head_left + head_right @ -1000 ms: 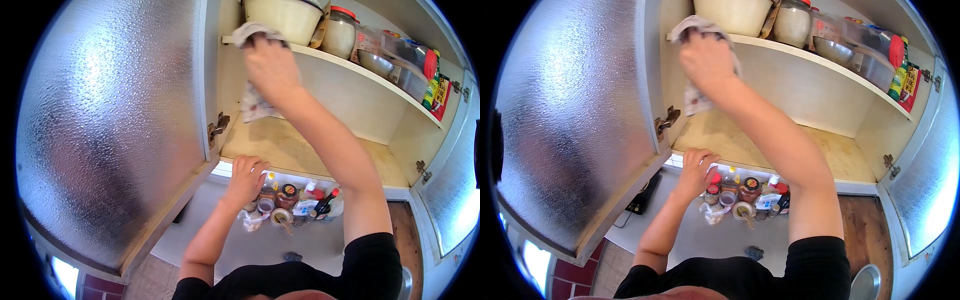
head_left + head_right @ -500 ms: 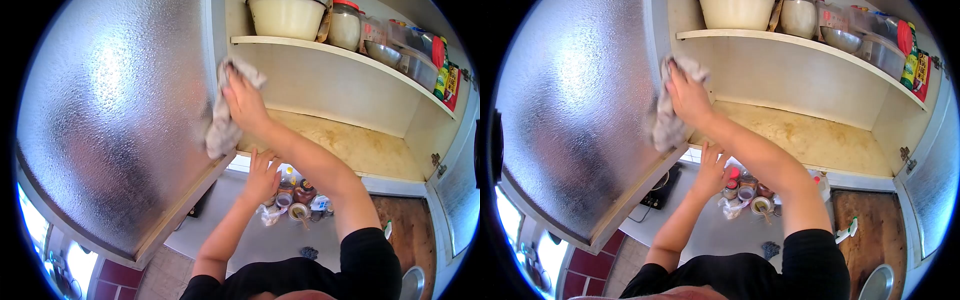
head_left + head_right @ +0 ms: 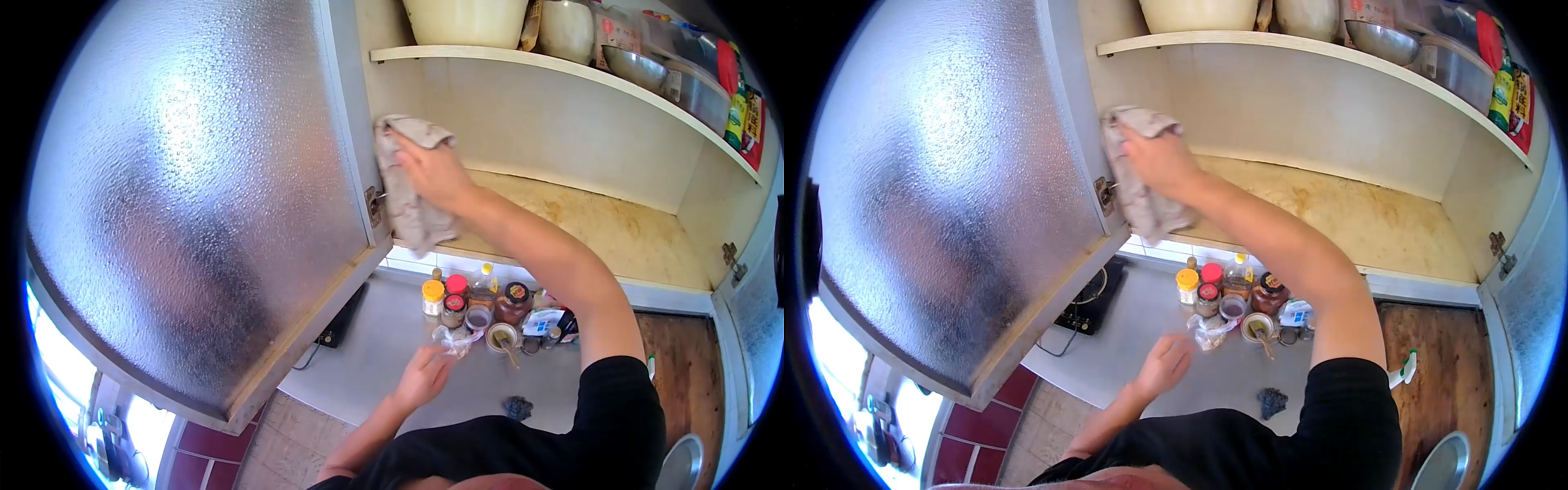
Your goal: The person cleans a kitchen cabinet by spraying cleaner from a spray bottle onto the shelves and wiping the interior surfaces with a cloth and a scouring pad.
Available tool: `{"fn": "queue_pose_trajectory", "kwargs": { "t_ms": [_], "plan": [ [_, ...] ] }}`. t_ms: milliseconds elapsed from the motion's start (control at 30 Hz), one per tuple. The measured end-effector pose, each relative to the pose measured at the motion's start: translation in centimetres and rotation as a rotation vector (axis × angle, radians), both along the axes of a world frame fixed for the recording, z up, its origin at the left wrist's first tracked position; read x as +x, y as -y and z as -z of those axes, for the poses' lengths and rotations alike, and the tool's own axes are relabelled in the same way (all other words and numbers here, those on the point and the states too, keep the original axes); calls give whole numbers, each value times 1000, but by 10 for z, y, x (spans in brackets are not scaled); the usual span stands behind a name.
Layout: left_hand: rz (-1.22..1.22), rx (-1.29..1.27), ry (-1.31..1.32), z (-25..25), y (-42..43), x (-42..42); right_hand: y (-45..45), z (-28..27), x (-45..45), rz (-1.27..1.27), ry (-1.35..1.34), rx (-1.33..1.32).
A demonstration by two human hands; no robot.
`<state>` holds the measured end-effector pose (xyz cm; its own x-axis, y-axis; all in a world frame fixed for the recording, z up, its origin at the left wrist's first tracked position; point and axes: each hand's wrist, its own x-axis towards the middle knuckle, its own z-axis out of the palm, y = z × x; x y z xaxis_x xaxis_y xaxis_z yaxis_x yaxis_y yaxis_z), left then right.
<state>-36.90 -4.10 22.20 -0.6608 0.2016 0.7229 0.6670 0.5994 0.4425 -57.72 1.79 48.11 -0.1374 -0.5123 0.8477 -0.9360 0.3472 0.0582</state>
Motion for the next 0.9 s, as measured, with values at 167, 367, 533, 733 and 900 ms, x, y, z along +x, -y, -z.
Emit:
{"fn": "queue_pose_trajectory", "kwargs": {
  "t_ms": [167, 367, 533, 733, 900],
  "plan": [
    [-88, 27, 186, 51, 21, 30, 10, -20, -16, -304, 103, -418],
    [-160, 196, 380, 108, 40, 51, 55, -20, -61, -259, 262, -438],
    [-229, 301, 542, 127, 52, 58, 52, -37, -96, -79, 299, -526],
    [-201, 201, 617, 120, 47, 37, 47, -31, -38, -487, 71, -377],
    [-169, 237, 527, 115, 37, 22, 40, -42, -69, -419, 129, -296]
  ]
}}
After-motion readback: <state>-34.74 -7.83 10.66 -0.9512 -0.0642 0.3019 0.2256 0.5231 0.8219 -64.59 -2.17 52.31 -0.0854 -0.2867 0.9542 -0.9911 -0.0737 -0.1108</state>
